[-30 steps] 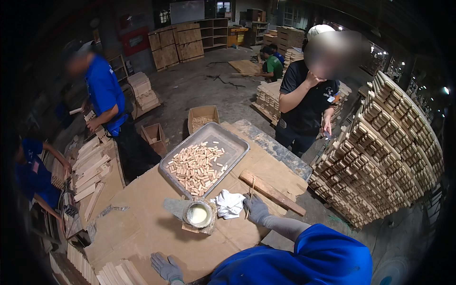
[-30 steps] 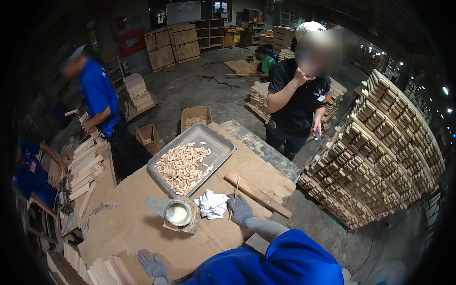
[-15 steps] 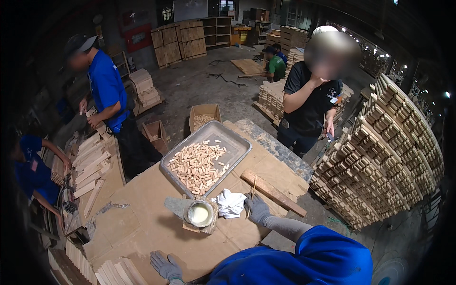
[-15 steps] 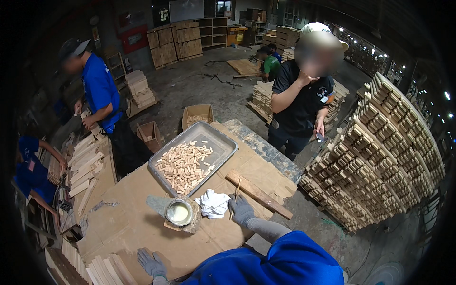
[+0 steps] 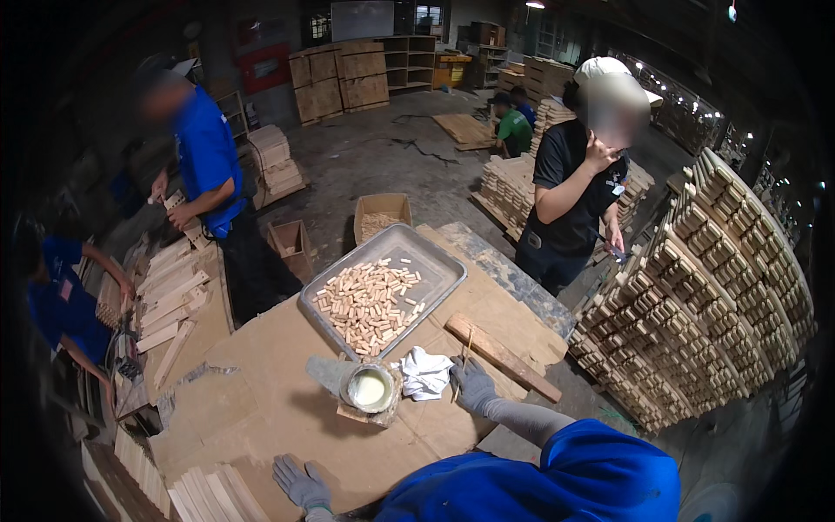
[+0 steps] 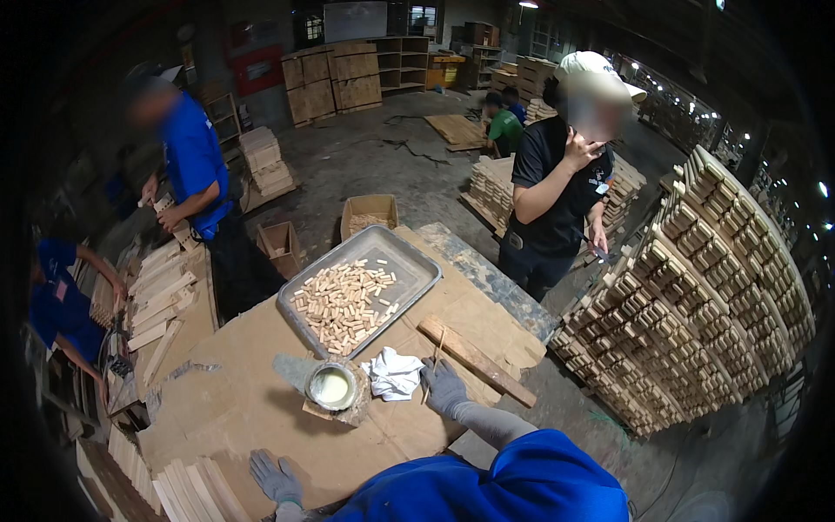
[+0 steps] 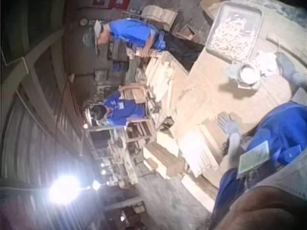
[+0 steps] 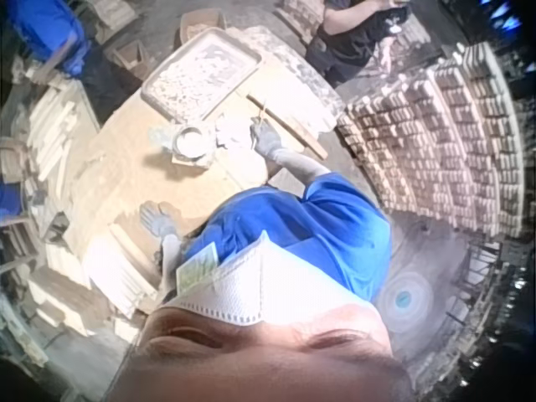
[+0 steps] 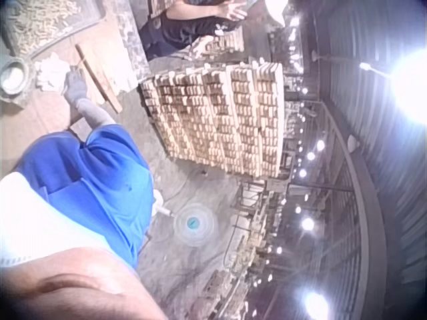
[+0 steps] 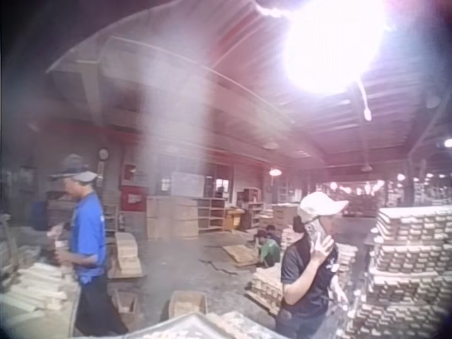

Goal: The person applies glue into holes of wooden blocks using a brush and then inserts small wooden dowels. The person repeats this process on multiple blocks at a workbench in a workshop.

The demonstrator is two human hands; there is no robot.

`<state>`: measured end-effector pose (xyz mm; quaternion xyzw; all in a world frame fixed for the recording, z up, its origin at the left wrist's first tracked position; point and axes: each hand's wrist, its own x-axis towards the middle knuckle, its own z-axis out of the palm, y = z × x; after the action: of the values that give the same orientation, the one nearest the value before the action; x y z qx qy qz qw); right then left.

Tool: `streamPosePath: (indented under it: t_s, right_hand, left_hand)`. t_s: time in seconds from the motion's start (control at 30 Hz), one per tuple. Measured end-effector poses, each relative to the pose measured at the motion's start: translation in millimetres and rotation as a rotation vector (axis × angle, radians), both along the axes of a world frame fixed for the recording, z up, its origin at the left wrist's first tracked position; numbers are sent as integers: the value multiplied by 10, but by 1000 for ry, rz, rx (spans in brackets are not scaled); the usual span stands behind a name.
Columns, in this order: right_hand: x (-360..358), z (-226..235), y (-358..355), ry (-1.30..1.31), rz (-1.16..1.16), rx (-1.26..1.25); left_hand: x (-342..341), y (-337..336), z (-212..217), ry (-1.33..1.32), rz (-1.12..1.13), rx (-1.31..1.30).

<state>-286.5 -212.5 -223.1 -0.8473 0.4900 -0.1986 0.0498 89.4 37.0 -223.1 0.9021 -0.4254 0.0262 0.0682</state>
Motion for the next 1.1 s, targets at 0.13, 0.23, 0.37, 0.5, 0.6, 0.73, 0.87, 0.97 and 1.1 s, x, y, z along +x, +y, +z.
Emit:
streamPosePath:
  t_s: [0.13, 0.23, 0.37, 0.5, 0.6, 0.73, 0.87, 0.97, 1.1]
  right_hand:
    - [-3, 0, 7, 11, -3, -11]
    - [20, 56, 9, 4, 7, 11]
    - [28, 91, 16, 4, 3, 65]
    - [14, 82, 10, 8, 5, 91]
    - [22, 71, 35, -12, -4, -16]
    - [23, 58, 20, -15, 3, -22]
    - [18, 53, 25, -16, -1, -23]
    - [4, -8, 2, -9, 7, -21]
    - [4, 9, 3, 7, 24, -12]
  left_hand:
    - [0, -6, -11, 15, -1, -2]
    - [-2, -4, 3, 20, 7, 7]
    - [-15, -10, 57, 43, 19, 54]
    - [-19, -25, 76, 54, 31, 89]
    - [-17, -35, 83, 70, 40, 102]
    - [-17, -39, 104, 87, 58, 107]
    - [-23, -48, 116, 97, 64, 115]
    - [-27, -45, 126, 92, 59, 126]
    - [-44, -37, 156, 88, 55, 134]
